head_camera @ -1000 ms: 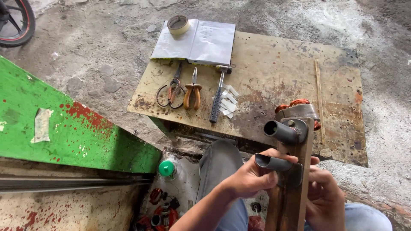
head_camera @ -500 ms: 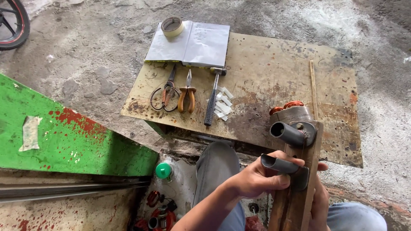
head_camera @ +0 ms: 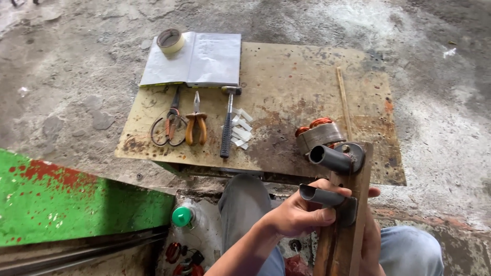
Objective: Tying and securing copper windings on a motor stator using string and a wooden guide jig
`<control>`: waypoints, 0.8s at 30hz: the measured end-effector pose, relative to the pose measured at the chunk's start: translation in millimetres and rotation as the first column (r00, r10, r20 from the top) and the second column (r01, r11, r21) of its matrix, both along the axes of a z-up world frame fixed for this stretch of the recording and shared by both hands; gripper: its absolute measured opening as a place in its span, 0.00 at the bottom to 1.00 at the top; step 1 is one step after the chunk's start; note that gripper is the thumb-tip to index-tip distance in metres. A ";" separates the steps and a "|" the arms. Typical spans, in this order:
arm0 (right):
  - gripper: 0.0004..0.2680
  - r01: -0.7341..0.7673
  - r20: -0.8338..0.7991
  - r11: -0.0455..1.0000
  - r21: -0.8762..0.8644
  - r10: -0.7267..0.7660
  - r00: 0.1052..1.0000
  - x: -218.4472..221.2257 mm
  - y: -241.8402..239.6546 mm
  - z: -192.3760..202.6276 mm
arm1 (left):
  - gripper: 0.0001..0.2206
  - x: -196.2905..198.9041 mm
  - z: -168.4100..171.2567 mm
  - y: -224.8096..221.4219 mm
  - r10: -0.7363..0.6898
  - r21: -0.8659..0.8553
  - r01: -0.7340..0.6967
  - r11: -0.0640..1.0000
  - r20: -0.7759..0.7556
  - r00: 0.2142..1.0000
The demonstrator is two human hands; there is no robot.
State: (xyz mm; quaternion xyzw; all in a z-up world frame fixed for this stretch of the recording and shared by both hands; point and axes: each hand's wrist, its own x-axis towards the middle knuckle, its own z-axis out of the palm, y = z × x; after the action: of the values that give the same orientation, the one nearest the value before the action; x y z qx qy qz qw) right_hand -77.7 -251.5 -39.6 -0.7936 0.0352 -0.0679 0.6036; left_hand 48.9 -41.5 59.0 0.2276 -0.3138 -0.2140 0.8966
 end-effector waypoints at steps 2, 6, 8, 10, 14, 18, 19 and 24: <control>0.22 -0.034 -0.016 0.999 0.039 0.035 0.999 78.2 22.7 58.0 | 0.13 0.4 -0.6 -2.0 -0.006 0.007 0.006 1.000 0.000 1.000; 0.20 0.226 -0.510 0.968 0.111 -0.139 0.849 81.1 27.3 101.7 | 0.14 1.9 -1.3 -6.5 -0.048 -0.038 0.048 0.998 0.003 0.999; 0.21 0.053 -0.503 0.989 -0.140 -0.117 0.856 71.8 -12.6 55.8 | 0.15 2.1 -0.7 -8.5 -0.035 -0.007 0.035 0.999 0.024 0.999; 0.19 0.015 -0.367 0.999 0.049 0.004 0.930 76.1 -25.6 31.9 | 0.15 1.8 0.0 -11.0 -0.037 0.012 0.037 0.999 0.009 0.999; 0.18 -0.161 0.289 0.952 -0.259 0.235 0.928 86.9 -1.5 76.5 | 0.16 -2.1 -5.2 -22.3 -0.007 0.055 0.007 0.998 0.006 1.000; 0.18 -0.007 0.004 0.011 1.000 0.264 0.964 64.5 -37.0 -21.3 | 0.15 -4.2 1.6 -26.9 -0.025 0.036 0.024 0.999 0.012 1.000; 0.17 -0.011 -0.006 0.062 0.998 0.266 0.964 63.8 -34.1 -15.7 | 0.15 -5.0 2.0 -28.4 -0.030 0.042 0.029 0.999 0.019 0.999; 0.16 -0.045 -0.027 0.261 0.964 0.265 0.964 73.3 -19.6 40.7 | 0.16 -2.2 -3.0 -33.8 -0.028 0.097 0.023 0.995 0.056 0.998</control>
State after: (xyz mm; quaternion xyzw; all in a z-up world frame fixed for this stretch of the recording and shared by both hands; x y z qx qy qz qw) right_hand -4.4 -271.1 1.1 -0.2736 0.0461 0.0998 0.9555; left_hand 46.8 -75.2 56.0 0.2725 -0.3317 -0.2337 0.8724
